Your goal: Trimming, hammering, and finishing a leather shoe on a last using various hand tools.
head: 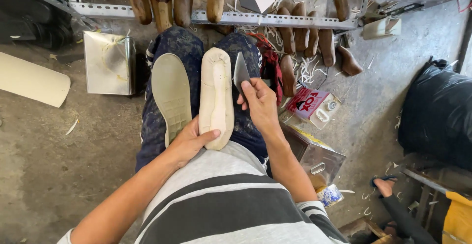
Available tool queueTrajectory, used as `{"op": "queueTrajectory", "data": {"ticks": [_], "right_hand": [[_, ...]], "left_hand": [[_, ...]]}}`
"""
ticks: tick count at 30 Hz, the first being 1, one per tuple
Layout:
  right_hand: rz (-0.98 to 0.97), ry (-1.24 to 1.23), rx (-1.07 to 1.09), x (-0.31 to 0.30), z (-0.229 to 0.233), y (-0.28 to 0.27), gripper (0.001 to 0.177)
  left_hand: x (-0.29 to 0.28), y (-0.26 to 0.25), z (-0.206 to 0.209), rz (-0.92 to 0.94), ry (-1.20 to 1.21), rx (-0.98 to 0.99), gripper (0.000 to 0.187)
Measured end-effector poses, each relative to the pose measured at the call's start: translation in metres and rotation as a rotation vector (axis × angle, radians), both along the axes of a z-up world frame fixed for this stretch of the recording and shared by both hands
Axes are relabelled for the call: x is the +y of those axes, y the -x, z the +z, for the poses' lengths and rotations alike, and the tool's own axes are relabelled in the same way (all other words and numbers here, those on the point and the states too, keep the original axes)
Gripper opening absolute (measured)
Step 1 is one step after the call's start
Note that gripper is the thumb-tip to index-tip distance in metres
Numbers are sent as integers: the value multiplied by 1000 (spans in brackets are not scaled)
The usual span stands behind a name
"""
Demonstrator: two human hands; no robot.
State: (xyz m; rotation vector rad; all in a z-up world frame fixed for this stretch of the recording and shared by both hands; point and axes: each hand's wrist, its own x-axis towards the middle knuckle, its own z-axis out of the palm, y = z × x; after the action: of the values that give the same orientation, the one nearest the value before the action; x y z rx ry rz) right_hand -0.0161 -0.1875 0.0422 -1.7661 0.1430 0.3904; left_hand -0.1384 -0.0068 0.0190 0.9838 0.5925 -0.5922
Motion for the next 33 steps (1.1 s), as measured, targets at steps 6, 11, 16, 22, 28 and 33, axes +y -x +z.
{"op": "queueTrajectory", "data": {"ticks": [6,11,16,22,28,33], "right_hand": [[68,81,40,8,4,-3,22],[67,111,72,15,6,-4,22],[63,139,93,22,19,-2,20],[97,220,102,31,32,-1,18],[144,303,75,37,43,-6,19],[165,354,24,41,46,-7,22]], "left_hand": [[2,-8,8,0,-28,50,75],[7,-12,11,-20,-36,40,75],[9,-7,-1,-67,-41,-3,74],[14,-18,9,-80,-58,-57,74],[14,-24,12,-70,-50,-75,71],[17,-25,14,-64,-54,-90,70]]}}
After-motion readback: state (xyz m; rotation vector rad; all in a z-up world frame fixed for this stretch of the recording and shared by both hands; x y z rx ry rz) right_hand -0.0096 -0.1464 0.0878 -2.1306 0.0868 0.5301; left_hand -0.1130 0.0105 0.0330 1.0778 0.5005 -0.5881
